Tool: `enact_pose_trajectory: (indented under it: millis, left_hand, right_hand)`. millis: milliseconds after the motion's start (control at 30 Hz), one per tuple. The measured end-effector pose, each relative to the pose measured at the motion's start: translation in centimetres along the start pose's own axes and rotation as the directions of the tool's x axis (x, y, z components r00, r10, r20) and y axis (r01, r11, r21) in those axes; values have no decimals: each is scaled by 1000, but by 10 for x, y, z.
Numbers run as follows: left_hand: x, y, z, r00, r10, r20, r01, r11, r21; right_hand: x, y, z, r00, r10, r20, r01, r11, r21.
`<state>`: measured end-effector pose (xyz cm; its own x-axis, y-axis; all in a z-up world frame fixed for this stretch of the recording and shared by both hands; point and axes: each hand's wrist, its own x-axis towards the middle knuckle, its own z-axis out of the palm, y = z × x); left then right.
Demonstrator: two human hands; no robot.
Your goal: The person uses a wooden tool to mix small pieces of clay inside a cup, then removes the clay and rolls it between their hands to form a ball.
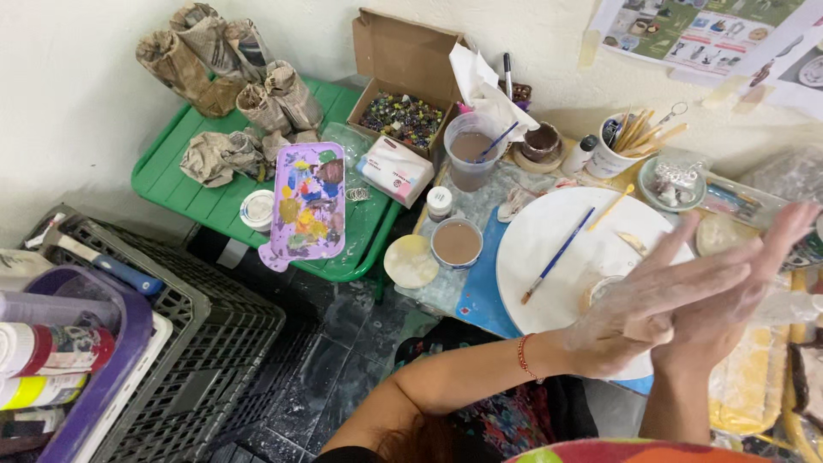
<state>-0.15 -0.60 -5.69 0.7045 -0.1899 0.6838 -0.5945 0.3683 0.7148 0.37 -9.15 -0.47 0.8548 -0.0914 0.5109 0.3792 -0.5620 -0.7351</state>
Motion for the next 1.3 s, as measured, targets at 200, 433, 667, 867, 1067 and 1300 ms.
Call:
enact_pose_trajectory:
  millis: [200,433,667,867,1067,1300]
  left_hand:
    - [0,1,1,998,-62,3,57,934,353]
    - [7,7,-9,982,-174,-74,189,912,363]
    - [5,15,19,992,-123,-11,107,818,566]
    - [15,-5,-7,965,-173,-196,247,850,465]
    - [8,-6,10,934,-355,-43,332,907,-260]
    - [9,10,-7,962,-268,-59,222,887,-405]
  right_hand:
    - [-22,39,13,973,-205,102,56,643,763]
    - [-26,31,5,986,-120,-114,134,983,125]
    - [-24,20,-4,994,108,14,-105,926,362]
    - [-42,2,8,996,83,-44,-70,967,244]
    - [3,28,-4,986,147,73,-162,805,570]
    - [-11,18,3,998,3,-59,-3,1000,2]
